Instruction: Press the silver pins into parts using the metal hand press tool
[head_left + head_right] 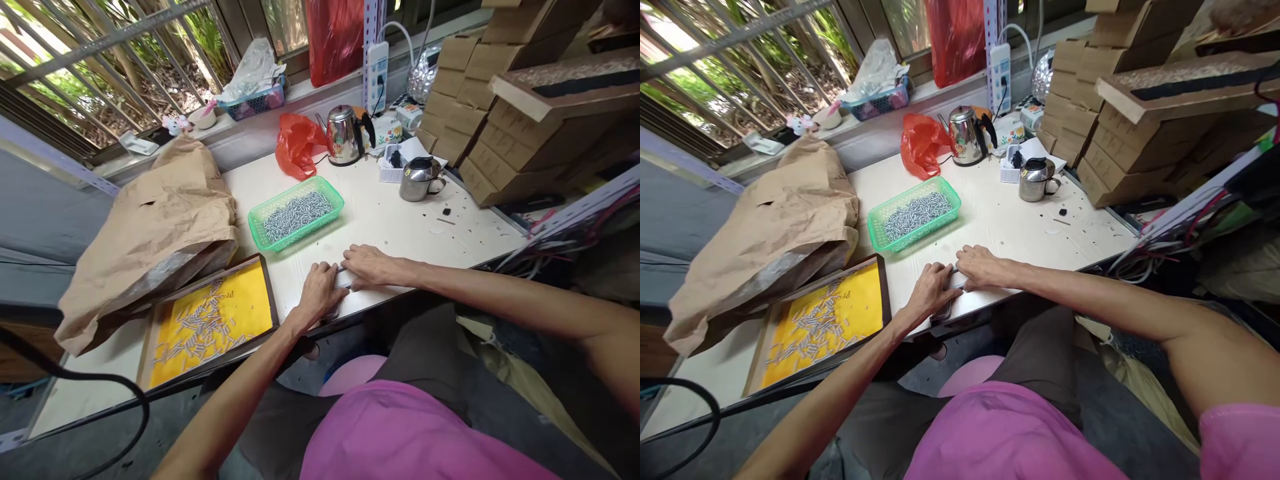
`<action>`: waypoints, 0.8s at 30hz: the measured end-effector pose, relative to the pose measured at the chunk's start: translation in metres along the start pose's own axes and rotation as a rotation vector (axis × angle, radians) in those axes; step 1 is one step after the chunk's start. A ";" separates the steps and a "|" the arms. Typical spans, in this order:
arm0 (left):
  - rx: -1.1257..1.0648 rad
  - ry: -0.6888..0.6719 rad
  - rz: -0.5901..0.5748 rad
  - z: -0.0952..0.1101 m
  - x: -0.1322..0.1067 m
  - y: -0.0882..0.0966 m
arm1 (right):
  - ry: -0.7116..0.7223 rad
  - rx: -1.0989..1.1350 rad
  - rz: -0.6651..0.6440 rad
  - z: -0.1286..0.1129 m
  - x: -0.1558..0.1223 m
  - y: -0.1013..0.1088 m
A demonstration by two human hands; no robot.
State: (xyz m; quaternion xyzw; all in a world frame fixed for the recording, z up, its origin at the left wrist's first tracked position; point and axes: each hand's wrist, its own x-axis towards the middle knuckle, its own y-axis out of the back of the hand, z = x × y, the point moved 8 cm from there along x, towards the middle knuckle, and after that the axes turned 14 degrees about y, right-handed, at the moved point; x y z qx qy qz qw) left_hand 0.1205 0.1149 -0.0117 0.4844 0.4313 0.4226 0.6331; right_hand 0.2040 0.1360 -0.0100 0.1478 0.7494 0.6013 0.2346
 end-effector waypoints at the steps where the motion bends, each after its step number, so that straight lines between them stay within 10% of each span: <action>1: -0.018 -0.002 0.008 0.000 0.000 0.000 | 0.001 -0.001 0.002 -0.002 0.000 0.000; 14: -0.056 0.028 0.126 0.001 -0.011 -0.004 | 0.025 0.058 0.117 0.003 -0.009 0.001; 24: -0.267 -0.110 0.186 0.044 -0.057 -0.031 | -0.081 0.044 0.164 0.039 0.019 0.008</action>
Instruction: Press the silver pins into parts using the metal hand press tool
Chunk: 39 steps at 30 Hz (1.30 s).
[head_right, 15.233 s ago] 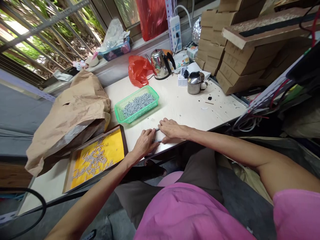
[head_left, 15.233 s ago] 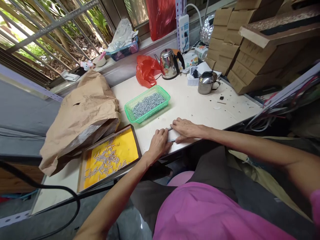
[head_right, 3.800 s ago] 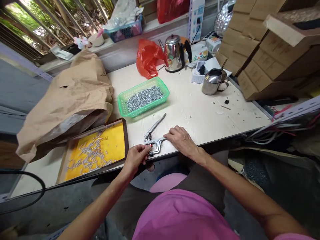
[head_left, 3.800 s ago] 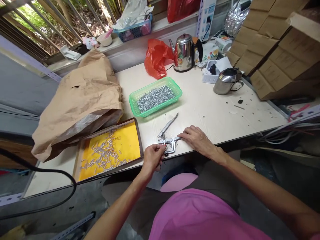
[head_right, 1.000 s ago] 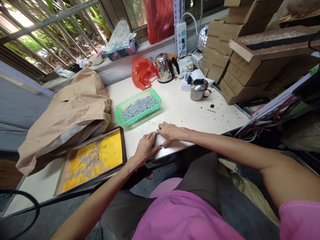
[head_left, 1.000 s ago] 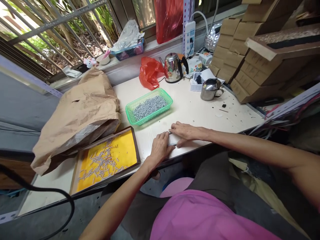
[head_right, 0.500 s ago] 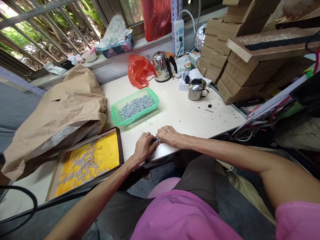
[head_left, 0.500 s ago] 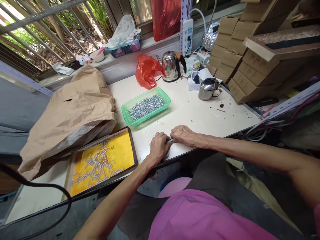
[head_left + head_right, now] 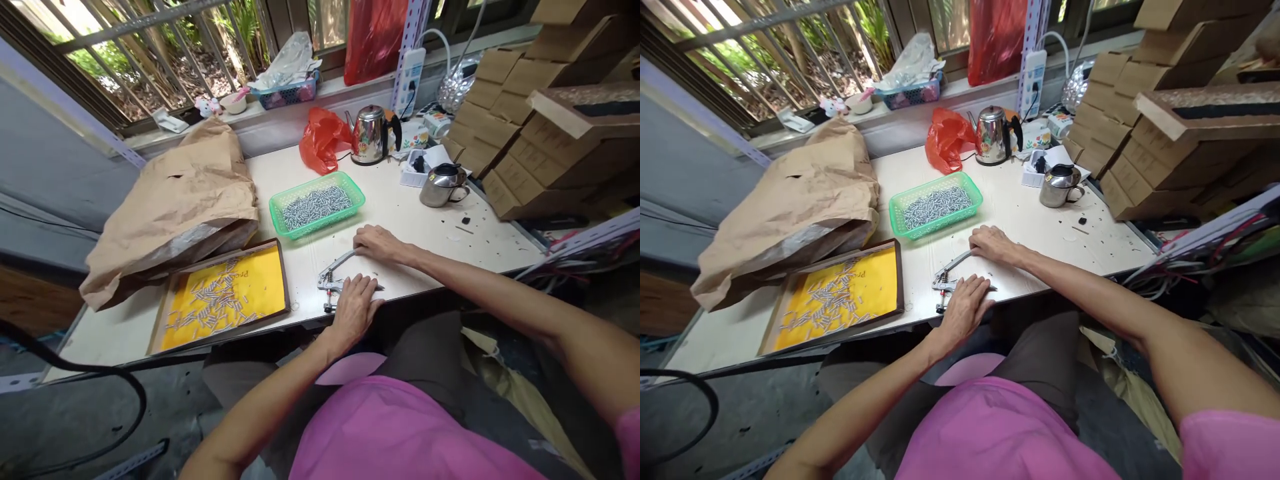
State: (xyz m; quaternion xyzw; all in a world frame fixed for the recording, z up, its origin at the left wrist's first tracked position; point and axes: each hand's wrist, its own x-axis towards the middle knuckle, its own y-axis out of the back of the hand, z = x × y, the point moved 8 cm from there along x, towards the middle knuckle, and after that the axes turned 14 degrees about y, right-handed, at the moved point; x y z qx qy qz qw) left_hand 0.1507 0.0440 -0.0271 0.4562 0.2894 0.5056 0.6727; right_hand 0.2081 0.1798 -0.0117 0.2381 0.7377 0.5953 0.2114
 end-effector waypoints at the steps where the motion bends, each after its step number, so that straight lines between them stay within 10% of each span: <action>1: -0.015 0.007 0.003 0.001 -0.001 0.001 | -0.025 -0.024 0.004 -0.001 0.004 0.002; 4: -0.053 -0.011 0.021 0.001 -0.001 0.002 | 0.001 -0.097 0.020 -0.023 0.013 0.009; 11: -0.099 -0.043 -0.012 0.003 -0.020 -0.005 | 0.653 -0.071 -0.070 -0.144 0.022 -0.010; 16: -0.095 -0.290 0.100 0.016 -0.078 0.041 | 0.765 -0.108 -0.030 -0.158 0.025 -0.028; 22: 0.199 0.320 0.356 -0.116 -0.098 0.137 | 0.708 0.091 0.058 -0.148 0.026 -0.035; 26: 0.363 0.515 0.218 -0.198 -0.093 0.160 | 0.644 0.029 0.016 -0.149 0.029 -0.038; 33: 0.402 0.420 -0.019 -0.221 -0.082 0.147 | 0.634 0.115 0.059 -0.162 0.026 -0.025; 39: 0.387 0.455 0.037 -0.237 -0.080 0.150 | 0.412 0.338 0.517 -0.134 0.060 0.050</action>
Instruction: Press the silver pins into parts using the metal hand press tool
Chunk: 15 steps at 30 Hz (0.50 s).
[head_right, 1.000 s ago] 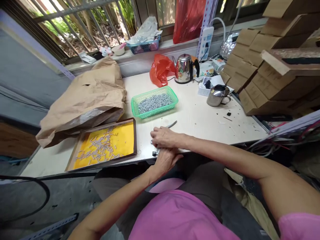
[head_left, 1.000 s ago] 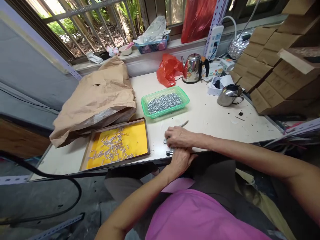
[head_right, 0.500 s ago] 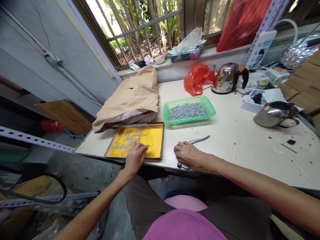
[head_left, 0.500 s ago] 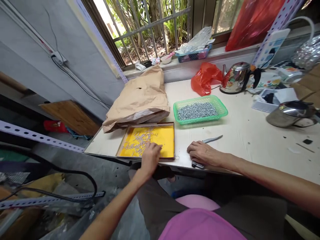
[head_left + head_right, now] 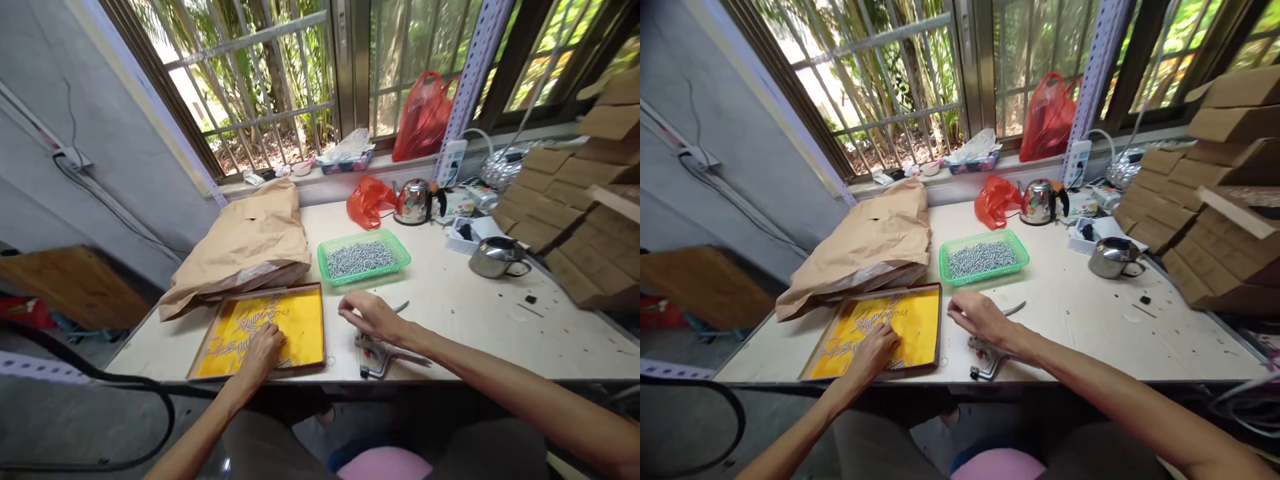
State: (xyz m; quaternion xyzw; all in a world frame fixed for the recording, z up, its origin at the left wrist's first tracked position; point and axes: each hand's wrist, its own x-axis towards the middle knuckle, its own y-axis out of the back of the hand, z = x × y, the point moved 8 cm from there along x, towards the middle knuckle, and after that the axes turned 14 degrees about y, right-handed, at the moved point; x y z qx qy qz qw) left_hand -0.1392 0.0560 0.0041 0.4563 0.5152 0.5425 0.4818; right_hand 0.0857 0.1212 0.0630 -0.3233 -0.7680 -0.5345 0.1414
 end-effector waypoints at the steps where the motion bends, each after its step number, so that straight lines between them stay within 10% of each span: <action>1: -0.023 0.016 0.010 -0.002 0.002 0.002 | -0.043 -0.016 0.077 0.011 0.013 0.014; 8: -0.499 0.224 -0.027 0.028 0.004 0.028 | -0.238 -0.196 0.085 0.074 0.054 0.068; 15: -1.022 0.390 -0.559 0.128 -0.011 -0.025 | -0.232 -0.139 -0.182 0.028 -0.054 0.043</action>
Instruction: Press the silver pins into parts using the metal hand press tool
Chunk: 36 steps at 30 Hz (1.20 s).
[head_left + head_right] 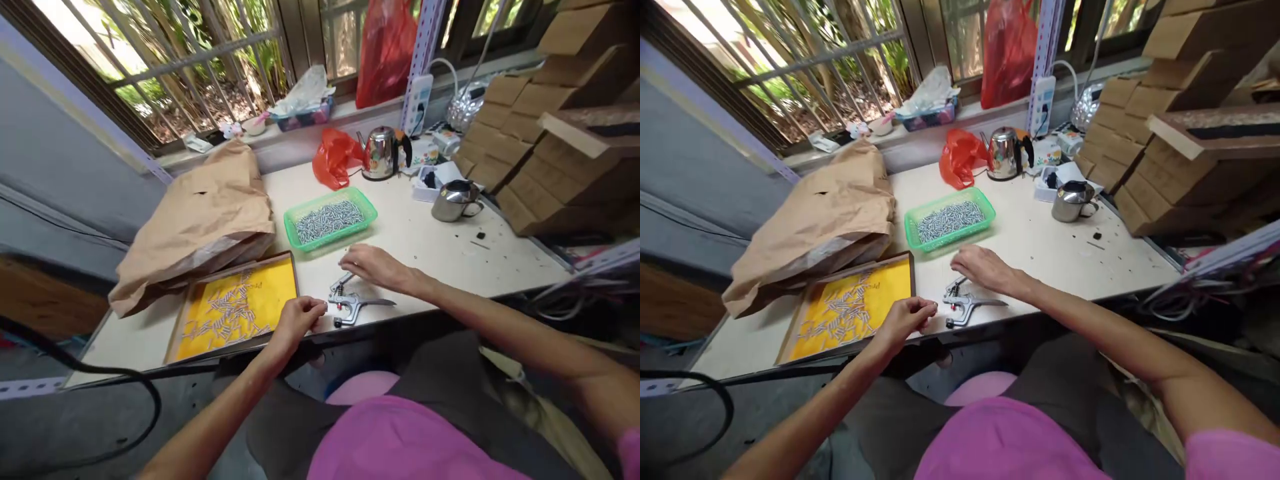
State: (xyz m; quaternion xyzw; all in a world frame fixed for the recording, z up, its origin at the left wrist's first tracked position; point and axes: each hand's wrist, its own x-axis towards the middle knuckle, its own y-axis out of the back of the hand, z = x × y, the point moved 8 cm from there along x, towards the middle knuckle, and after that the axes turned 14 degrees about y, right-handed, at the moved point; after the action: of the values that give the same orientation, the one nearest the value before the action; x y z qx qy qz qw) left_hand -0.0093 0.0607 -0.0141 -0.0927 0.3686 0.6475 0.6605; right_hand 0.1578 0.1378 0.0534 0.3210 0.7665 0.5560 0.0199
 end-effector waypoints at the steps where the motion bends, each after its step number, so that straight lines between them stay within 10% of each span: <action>1: -0.023 0.028 -0.030 -0.002 0.004 -0.011 | -0.020 0.006 -0.050 -0.003 -0.020 -0.009; 8: 0.061 0.092 -0.111 -0.010 0.021 -0.035 | -0.131 -0.030 -0.180 -0.008 -0.094 -0.038; 26: 0.250 0.330 -0.211 -0.011 0.023 -0.043 | -0.164 -0.052 -0.238 -0.008 -0.091 -0.044; 36: 0.254 0.368 -0.210 -0.017 0.025 -0.043 | -0.009 -0.118 -0.377 0.040 -0.061 -0.040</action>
State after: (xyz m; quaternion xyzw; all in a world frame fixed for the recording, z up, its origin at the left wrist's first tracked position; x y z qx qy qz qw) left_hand 0.0216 0.0641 -0.0567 -0.1628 0.5495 0.4960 0.6523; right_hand 0.2023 0.1331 -0.0164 0.1725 0.7788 0.5851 0.1459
